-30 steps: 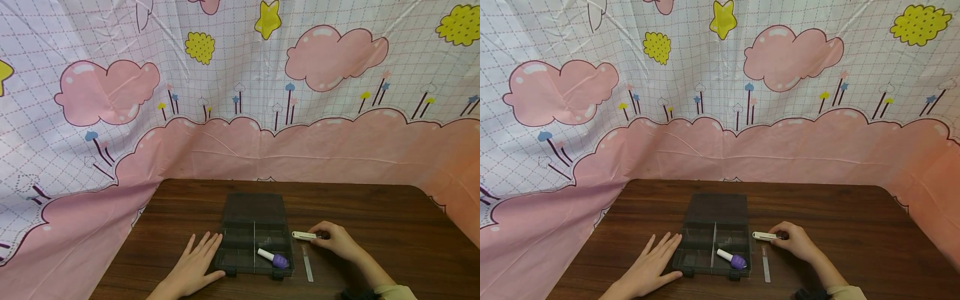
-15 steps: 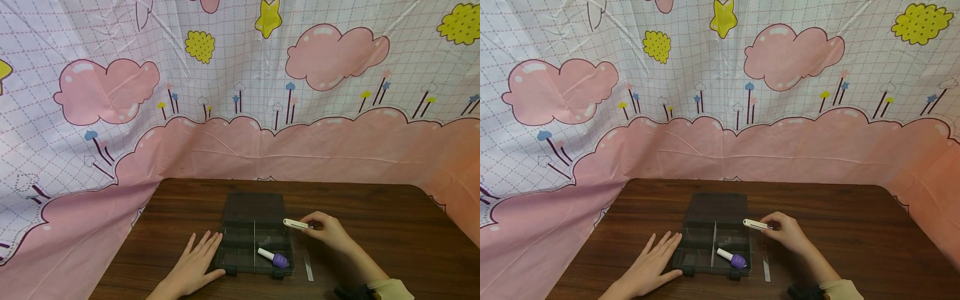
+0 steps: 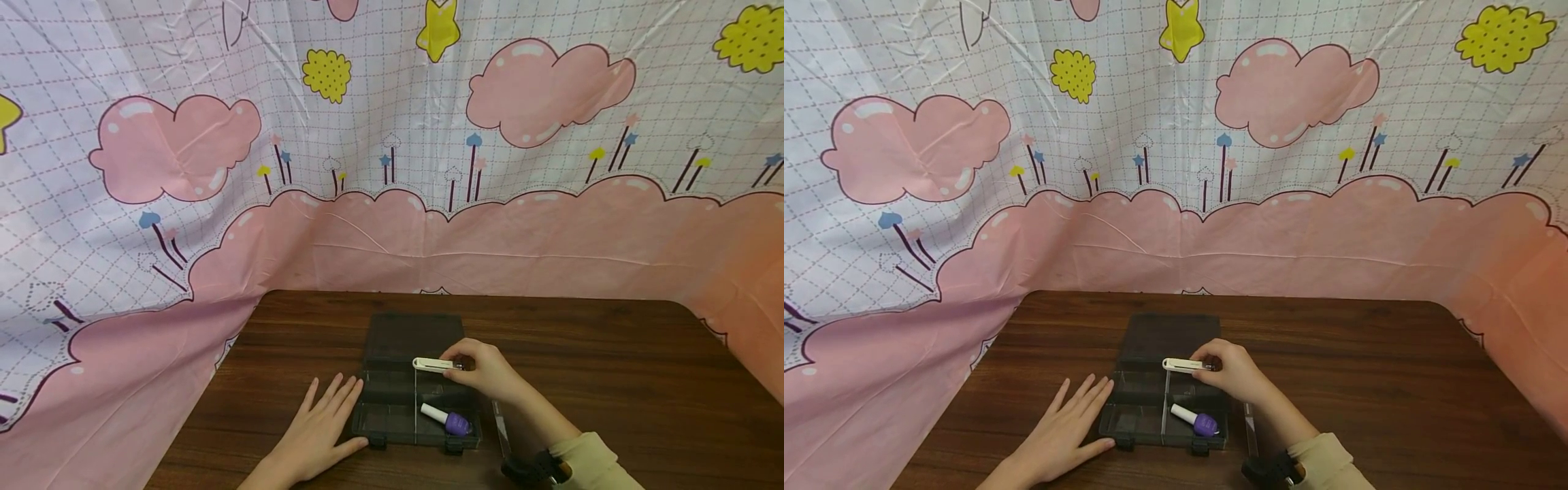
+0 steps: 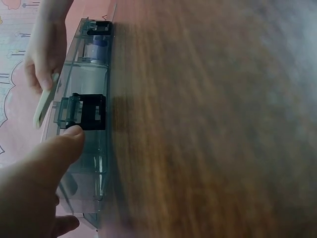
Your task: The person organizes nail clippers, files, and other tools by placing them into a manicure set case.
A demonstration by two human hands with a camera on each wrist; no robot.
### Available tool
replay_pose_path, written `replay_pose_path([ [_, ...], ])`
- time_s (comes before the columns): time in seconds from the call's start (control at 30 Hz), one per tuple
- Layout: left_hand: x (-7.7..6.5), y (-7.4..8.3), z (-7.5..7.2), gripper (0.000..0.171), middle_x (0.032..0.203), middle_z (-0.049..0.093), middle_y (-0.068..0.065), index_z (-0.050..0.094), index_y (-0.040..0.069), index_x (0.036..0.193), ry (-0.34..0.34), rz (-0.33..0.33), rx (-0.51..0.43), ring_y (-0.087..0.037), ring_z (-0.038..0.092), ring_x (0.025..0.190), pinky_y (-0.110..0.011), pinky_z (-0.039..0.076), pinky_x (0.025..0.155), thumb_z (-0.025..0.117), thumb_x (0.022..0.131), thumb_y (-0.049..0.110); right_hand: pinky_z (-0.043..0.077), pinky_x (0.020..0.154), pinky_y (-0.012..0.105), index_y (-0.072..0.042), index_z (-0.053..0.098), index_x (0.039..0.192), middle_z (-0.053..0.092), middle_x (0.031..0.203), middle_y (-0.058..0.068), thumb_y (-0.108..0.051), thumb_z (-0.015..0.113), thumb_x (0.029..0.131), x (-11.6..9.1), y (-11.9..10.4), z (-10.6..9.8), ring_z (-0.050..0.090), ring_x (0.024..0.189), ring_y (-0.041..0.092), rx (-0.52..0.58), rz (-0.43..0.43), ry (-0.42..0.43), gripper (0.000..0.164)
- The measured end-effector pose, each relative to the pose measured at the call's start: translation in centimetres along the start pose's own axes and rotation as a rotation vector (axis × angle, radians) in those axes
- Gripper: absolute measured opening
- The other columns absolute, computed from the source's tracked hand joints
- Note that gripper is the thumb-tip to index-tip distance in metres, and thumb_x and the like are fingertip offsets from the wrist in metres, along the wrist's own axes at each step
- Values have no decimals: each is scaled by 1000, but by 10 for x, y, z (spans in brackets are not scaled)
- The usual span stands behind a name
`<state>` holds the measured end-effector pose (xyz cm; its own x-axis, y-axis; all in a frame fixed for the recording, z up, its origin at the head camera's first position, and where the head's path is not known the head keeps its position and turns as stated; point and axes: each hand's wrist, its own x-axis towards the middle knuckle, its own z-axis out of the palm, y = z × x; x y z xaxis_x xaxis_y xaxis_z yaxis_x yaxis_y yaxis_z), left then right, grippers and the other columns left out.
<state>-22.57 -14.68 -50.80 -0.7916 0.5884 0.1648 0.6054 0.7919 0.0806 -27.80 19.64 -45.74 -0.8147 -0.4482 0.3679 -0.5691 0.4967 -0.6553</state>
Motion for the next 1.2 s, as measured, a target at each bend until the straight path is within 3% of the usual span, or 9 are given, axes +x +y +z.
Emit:
replay_pose_path([
  [0.17, 0, 0, 0, 89, 157, 22, -8, 15, 14, 155, 14, -1, 10, -30, 15, 144, -62, 5, 111, 33, 90, 72, 52, 66, 29, -12, 71, 96, 64, 92, -3, -14, 77, 82, 15, -11, 21, 59, 79, 15, -30, -71, -34, 16],
  [0.5, 1, 1, -4, 89, 157, 21, -7, 16, 15, 155, -6, -11, 23, -29, 14, 144, -63, 6, 110, 32, 89, 73, 49, 61, 21, -5, 72, 95, 64, 88, 4, -10, 76, 82, 35, -22, 53, 58, 74, 16, -104, -96, -104, 14],
  [0.67, 0, 1, -5, 89, 157, 20, -7, 15, 15, 155, -11, -11, 13, -29, 14, 144, -63, 5, 110, 33, 90, 72, 49, 62, 23, -3, 72, 93, 64, 87, 5, -6, 76, 80, 41, -28, 63, 59, 75, 18, -132, -82, -119, 13],
  [1.03, 0, 0, -3, 89, 157, 22, -7, 15, 15, 155, -8, -12, 15, -28, 14, 144, -62, 5, 110, 34, 89, 72, 52, 67, 24, -3, 73, 89, 65, 87, 4, -5, 78, 78, 47, -36, 78, 59, 80, 18, -297, -148, -126, 13],
  [1.2, -1, -1, -2, 89, 157, 21, -7, 15, 15, 155, -10, -7, 11, -28, 14, 144, -63, 5, 110, 34, 90, 72, 51, 64, 22, -3, 73, 89, 65, 84, 4, -4, 78, 78, 50, -37, 81, 59, 77, 15, -305, -122, -147, 13],
])
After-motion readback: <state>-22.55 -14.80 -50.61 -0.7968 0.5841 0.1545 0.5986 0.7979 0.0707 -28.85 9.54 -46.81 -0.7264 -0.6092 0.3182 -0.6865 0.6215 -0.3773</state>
